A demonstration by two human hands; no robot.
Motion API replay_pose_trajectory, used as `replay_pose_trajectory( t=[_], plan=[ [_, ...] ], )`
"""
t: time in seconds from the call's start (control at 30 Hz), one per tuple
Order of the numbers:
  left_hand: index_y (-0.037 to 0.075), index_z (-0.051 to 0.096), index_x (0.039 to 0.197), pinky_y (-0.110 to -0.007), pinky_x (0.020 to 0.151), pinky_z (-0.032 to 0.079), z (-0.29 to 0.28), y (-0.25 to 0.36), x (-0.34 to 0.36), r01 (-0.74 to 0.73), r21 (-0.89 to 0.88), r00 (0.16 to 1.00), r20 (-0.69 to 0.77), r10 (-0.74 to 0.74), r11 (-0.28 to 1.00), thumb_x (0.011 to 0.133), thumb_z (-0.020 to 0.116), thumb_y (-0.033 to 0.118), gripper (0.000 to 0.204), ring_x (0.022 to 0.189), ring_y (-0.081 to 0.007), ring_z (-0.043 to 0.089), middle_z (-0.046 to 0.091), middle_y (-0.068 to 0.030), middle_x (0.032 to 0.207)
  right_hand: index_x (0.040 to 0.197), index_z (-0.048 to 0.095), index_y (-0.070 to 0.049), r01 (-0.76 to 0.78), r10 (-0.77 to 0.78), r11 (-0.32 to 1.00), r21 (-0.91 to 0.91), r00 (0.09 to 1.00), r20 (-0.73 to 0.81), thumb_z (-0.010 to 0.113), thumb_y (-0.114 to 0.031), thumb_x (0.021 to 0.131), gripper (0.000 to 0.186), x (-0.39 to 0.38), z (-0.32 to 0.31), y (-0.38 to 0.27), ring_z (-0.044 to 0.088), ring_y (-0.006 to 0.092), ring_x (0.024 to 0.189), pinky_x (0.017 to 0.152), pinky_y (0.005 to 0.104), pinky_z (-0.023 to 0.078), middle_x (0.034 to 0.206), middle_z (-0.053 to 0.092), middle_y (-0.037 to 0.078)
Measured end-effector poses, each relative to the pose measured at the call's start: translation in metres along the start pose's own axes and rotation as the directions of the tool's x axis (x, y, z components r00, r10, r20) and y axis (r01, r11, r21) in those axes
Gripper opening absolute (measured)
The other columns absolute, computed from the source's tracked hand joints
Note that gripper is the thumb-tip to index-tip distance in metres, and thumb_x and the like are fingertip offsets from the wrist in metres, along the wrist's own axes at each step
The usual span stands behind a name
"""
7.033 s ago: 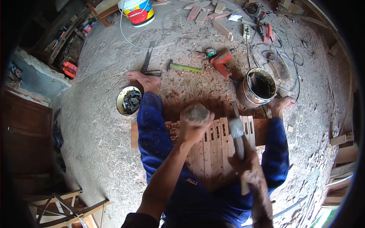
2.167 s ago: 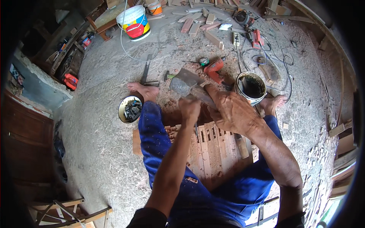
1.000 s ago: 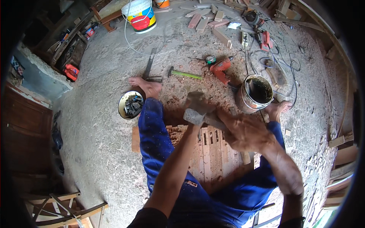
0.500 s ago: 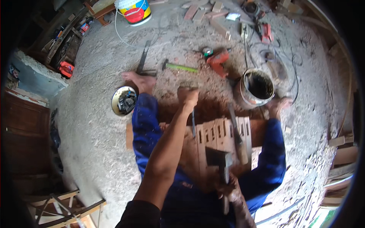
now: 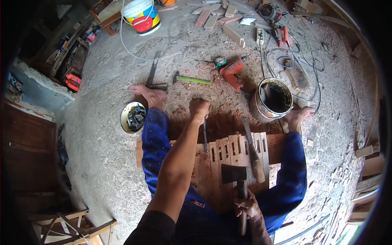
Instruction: The person carves a wooden workpiece by hand using a chisel and a hammer. They strike the chisel with the hammer to remove small pieces of wood, periodically repositioning the workpiece and clearing away wood shavings.
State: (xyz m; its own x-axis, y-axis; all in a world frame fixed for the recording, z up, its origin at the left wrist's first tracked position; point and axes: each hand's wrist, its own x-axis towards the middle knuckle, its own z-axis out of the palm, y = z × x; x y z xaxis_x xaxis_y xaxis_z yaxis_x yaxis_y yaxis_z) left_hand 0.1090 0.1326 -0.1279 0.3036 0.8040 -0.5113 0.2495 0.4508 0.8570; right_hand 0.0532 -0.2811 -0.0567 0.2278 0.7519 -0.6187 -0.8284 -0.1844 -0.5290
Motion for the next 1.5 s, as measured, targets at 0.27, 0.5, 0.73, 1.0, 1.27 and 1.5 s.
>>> replay_pose_trajectory(
  t=[0.27,0.5,0.73,1.0,1.27,1.5],
  plan=[
    [0.006,0.060,0.088,-0.028,0.037,0.037,0.006,0.059,-0.061,-0.096,-0.068,0.738,0.665,0.117,0.993,0.087,0.076,0.016,0.019,0.045,-0.0109,0.049,0.057,-0.0010,0.068,0.122,0.054,-0.003,0.085,-0.074,0.994,0.064,0.984,-0.164,0.068,0.002,0.081,0.044,0.000,-0.005,0.006,0.054,0.0168,0.042,0.037,0.0293,0.050,0.068,0.055,0.006],
    [-0.003,0.061,0.097,-0.027,0.052,0.050,-0.117,0.162,-0.220,-0.942,0.085,0.306,-0.181,0.935,0.325,0.084,0.078,0.004,0.023,0.056,-0.0150,0.061,0.065,-0.0090,0.074,0.114,0.054,-0.005,-0.065,0.066,0.998,0.013,0.994,-0.083,0.067,-0.006,0.086,0.030,0.012,-0.002,0.000,0.056,0.0186,0.044,0.039,0.0312,0.050,0.068,0.053,0.005],
    [0.002,0.064,0.091,-0.033,0.066,0.056,-0.209,0.088,-0.239,-0.683,0.600,0.444,-0.112,0.889,0.417,0.077,0.081,0.006,0.022,0.070,-0.0222,0.072,0.070,-0.0113,0.076,0.119,0.054,-0.002,0.054,-0.168,0.859,-0.508,0.969,-0.181,0.070,-0.026,0.090,0.041,0.007,-0.013,0.016,0.062,0.0188,0.058,0.052,0.0329,0.053,0.082,0.064,0.009],
    [0.005,0.063,0.086,-0.038,0.066,0.056,-0.260,-0.005,-0.259,-0.544,0.661,0.622,-0.095,0.777,0.517,0.075,0.080,0.010,0.021,0.074,-0.0334,0.072,0.071,-0.0132,0.079,0.132,0.053,-0.007,-0.026,-0.617,-0.449,-0.893,0.732,0.289,0.065,-0.033,0.092,0.049,0.002,0.005,0.031,0.060,0.0282,0.114,0.091,0.0430,0.054,0.127,0.059,0.014],
    [0.010,0.063,0.090,-0.044,0.066,0.056,-0.270,-0.026,-0.251,-0.401,0.809,0.650,-0.081,0.755,0.431,0.071,0.080,0.015,0.026,0.075,-0.0373,0.069,0.070,-0.0130,0.080,0.127,0.061,-0.010,0.228,0.714,0.250,-0.941,0.613,0.338,0.056,-0.024,0.101,0.030,0.104,0.046,0.070,0.063,0.0163,0.103,0.084,0.0329,0.056,0.117,0.067,0.007],
    [0.012,0.063,0.087,-0.043,0.063,0.056,-0.284,-0.043,-0.253,-0.434,0.734,0.645,-0.152,0.749,0.523,0.074,0.081,0.018,0.024,0.074,-0.0362,0.070,0.071,-0.0115,0.080,0.110,0.069,-0.010,0.456,0.277,-0.186,-0.870,0.874,0.399,0.063,-0.020,0.093,0.021,0.268,0.135,-0.045,0.067,0.0262,0.090,0.079,0.0393,0.055,0.107,0.071,0.011]
  ],
)
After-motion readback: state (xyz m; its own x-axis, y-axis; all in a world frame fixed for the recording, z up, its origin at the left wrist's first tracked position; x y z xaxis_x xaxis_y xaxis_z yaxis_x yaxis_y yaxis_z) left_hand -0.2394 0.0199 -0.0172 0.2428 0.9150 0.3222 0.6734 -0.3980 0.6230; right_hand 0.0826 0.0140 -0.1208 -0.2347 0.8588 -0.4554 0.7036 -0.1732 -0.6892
